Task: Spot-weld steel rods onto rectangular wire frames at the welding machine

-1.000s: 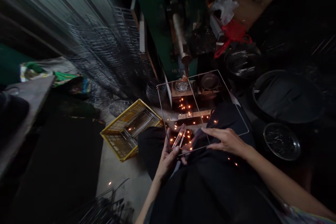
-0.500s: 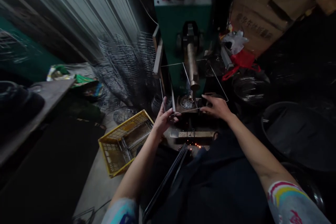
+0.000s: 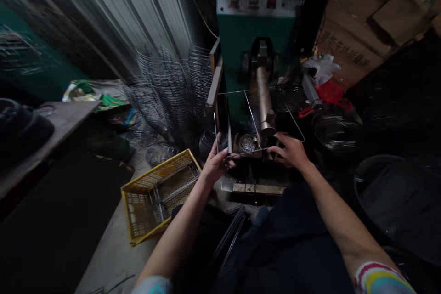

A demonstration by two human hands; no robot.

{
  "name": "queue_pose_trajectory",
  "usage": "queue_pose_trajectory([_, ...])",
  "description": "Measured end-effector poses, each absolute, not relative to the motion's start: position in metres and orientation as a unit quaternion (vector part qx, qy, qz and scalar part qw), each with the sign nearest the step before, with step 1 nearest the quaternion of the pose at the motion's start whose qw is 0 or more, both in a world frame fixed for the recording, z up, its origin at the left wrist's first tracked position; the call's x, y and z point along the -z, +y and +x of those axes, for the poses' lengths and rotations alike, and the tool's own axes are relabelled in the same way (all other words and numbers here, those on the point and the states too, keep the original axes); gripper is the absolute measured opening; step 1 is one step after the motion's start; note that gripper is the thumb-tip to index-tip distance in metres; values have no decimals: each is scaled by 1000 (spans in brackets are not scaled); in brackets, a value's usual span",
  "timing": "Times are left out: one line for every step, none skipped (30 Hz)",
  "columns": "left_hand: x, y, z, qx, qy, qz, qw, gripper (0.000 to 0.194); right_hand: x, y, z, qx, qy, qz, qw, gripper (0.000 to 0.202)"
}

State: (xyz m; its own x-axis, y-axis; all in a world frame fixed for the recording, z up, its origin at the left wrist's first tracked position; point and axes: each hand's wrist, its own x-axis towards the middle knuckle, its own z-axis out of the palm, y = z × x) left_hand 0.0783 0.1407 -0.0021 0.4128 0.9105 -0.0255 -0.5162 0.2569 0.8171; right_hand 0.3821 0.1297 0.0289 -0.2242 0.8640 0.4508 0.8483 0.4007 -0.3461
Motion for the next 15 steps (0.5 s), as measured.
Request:
queue_pose_trajectory([2, 141, 78, -477, 259, 379, 749, 92, -30, 130, 381, -15, -782, -551, 291, 52])
queue_pose_trajectory([3, 140, 77, -478, 260, 377, 750, 92, -31, 130, 381, -16, -781, -555, 286, 51])
queue_pose_trajectory([2, 140, 76, -478, 261, 375, 750, 91, -32, 129, 380, -15, -780, -558, 283, 51])
queue_pose_trajectory([2, 140, 76, -477, 262, 374, 751, 91, -32, 129, 379, -13, -780, -559, 281, 50])
queue_pose_trajectory([1, 140, 75, -478, 262, 373, 751, 90, -32, 129, 379, -10, -780, -559, 282, 50])
queue_pose_trajectory([1, 139, 75, -478, 262, 372, 751, 90, -32, 129, 379, -8, -780, -557, 285, 49])
queue_pose_trajectory([0, 139, 75, -479, 262, 373, 750, 90, -32, 128, 378, -5, -780, -555, 289, 49])
queue_pose_trajectory([-1, 138, 75, -480, 261, 373, 750, 90, -32, 128, 378, -3, -781, -552, 293, 49])
queue_pose_trajectory([-3, 138, 75, -481, 262, 372, 749, 91, -32, 127, 377, -1, -782, -549, 295, 48])
queue_pose_trajectory([-4, 138, 75, -481, 263, 371, 749, 91, -32, 127, 377, 0, -782, -549, 296, 48])
queue_pose_trajectory([-5, 138, 75, -482, 264, 369, 750, 91, -32, 127, 377, 3, -781, -550, 296, 48])
queue_pose_trajectory([-6, 138, 75, -482, 264, 368, 750, 91, -32, 127, 378, 7, -780, -552, 294, 49])
queue_pose_trajectory([-6, 139, 76, -484, 264, 367, 750, 91, -32, 128, 379, 12, -778, -556, 292, 50])
queue_pose_trajectory([-6, 140, 76, -485, 262, 367, 749, 90, -32, 129, 380, 17, -777, -558, 290, 51])
queue_pose_trajectory([-6, 141, 77, -487, 261, 367, 748, 91, -32, 130, 381, 23, -777, -558, 291, 52])
